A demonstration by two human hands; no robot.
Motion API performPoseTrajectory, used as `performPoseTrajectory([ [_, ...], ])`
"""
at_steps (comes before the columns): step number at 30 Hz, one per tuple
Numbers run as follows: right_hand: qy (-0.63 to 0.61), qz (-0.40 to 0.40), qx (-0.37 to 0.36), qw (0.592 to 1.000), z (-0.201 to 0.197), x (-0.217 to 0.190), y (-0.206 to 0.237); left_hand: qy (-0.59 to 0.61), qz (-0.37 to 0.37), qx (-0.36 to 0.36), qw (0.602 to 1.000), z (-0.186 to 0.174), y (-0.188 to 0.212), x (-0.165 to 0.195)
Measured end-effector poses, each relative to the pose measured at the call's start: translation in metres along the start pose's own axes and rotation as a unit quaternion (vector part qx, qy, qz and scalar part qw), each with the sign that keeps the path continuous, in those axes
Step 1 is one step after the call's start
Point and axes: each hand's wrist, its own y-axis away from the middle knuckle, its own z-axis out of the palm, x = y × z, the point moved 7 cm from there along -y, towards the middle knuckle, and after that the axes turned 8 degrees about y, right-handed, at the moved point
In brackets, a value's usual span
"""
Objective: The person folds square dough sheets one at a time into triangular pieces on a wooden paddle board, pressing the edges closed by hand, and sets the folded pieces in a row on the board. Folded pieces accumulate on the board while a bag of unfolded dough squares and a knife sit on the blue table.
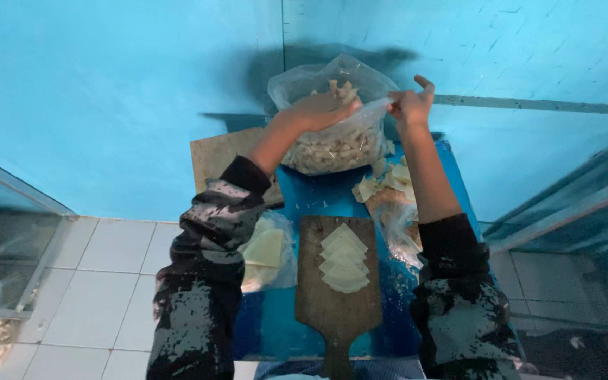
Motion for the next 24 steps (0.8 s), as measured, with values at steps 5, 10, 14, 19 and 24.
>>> performPoseTrajectory([
  [5,-0.037,0.020,0.003,0.999,-0.004,0.004,-0.002,-0.159,-0.220,-0.105,0.957,-0.014,0.010,-0.053],
  [10,0.002,-0.018,-0.034,0.999,0.010,-0.005,0.007,-0.172,-0.138,-0.058,0.974,-0.029,0.007,-0.045],
  [14,0.020,-0.041,-0.036,0.998,0.015,-0.003,0.011,0.006,-0.176,-0.152,0.973,0.036,-0.009,-0.029],
  [19,0.013,-0.048,-0.014,0.999,0.004,-0.004,0.003,0.322,-0.053,-0.132,0.936,0.059,-0.046,0.019],
  [24,0.086,-0.073,-0.045,0.993,-0.022,-0.012,-0.012,0.152,-0.142,-0.018,0.978,0.018,-0.032,0.003],
])
